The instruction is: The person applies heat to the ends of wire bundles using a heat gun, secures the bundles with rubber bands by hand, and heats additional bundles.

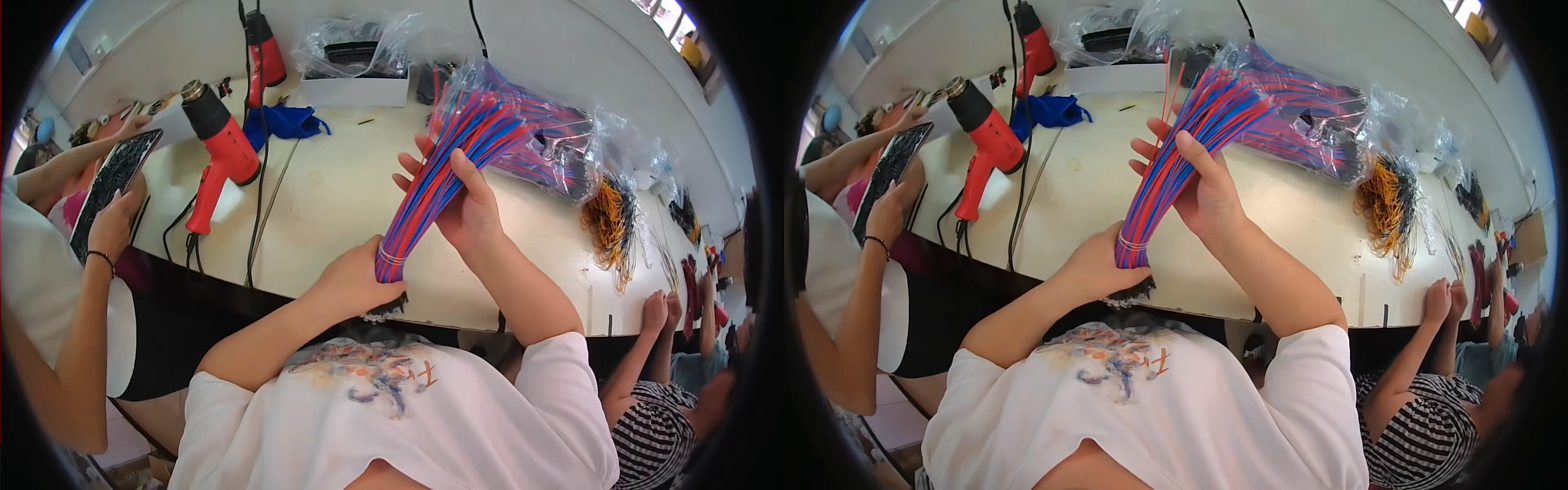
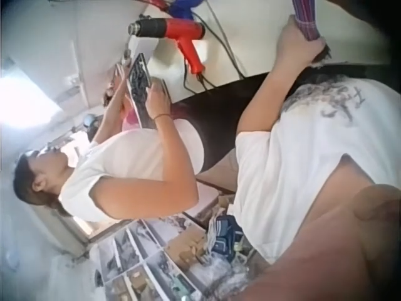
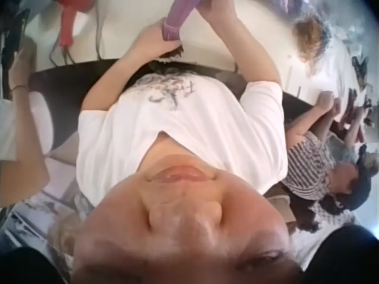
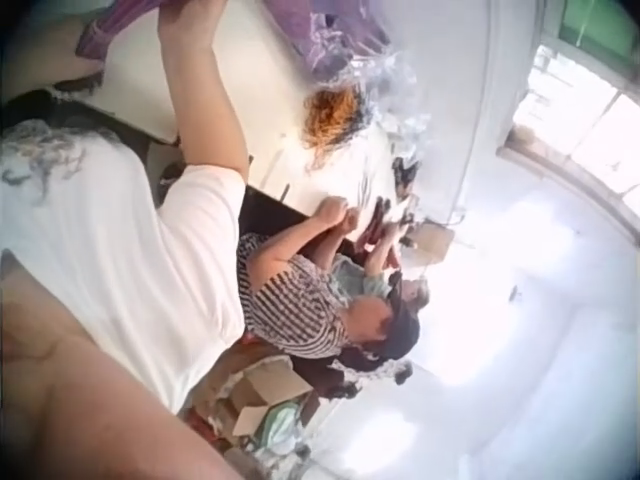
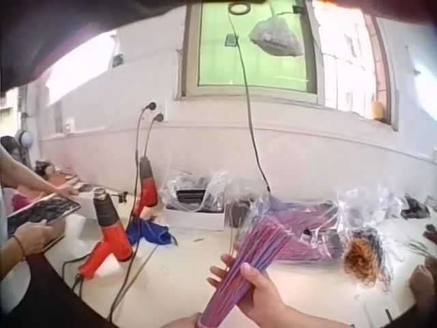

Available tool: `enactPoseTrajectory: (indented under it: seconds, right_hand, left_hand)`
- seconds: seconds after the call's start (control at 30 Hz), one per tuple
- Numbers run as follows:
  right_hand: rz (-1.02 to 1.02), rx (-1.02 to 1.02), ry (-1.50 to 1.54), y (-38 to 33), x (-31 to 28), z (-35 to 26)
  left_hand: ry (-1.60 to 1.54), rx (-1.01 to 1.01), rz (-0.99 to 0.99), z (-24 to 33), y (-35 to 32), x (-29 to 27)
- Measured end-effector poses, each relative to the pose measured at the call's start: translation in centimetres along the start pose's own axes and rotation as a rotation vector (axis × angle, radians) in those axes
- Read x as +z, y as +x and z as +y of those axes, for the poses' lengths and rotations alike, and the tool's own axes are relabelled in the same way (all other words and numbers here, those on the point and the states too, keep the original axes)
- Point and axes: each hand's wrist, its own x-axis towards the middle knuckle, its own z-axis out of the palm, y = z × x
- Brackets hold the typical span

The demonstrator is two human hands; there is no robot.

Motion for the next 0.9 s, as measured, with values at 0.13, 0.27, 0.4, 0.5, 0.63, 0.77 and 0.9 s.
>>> enactPoseTrajectory:
  seconds: [0.13,0.27,0.4,0.5,0.63,0.77,0.9]
  right_hand:
    - [-0.042,-0.032,-0.156,0.6,2.0,-1.0]
    - [-0.314,-0.040,-0.724,-0.5,4.6,-3.2]
    - [-0.496,0.289,-1.239,-2.3,5.0,-1.8]
    - [-0.543,0.135,-1.209,-3.2,5.4,-1.6]
    - [-0.343,-0.217,-1.110,-4.1,6.9,-0.1]
    - [-0.363,-0.249,-1.008,-3.8,5.2,-0.3]
    - [-0.368,-0.128,-0.394,-1.2,4.8,1.1]
  left_hand:
    - [0.110,0.177,0.042,-0.4,-0.3,-1.0]
    - [-0.326,0.600,0.216,2.3,0.7,-6.3]
    - [-0.826,0.853,0.130,7.8,0.4,-7.3]
    - [-0.631,0.968,0.226,8.5,0.0,-7.2]
    - [-0.797,0.964,0.452,10.1,0.4,-6.8]
    - [-0.429,1.181,0.465,13.0,-0.2,-8.3]
    - [-0.264,1.241,0.485,9.9,0.1,-8.0]
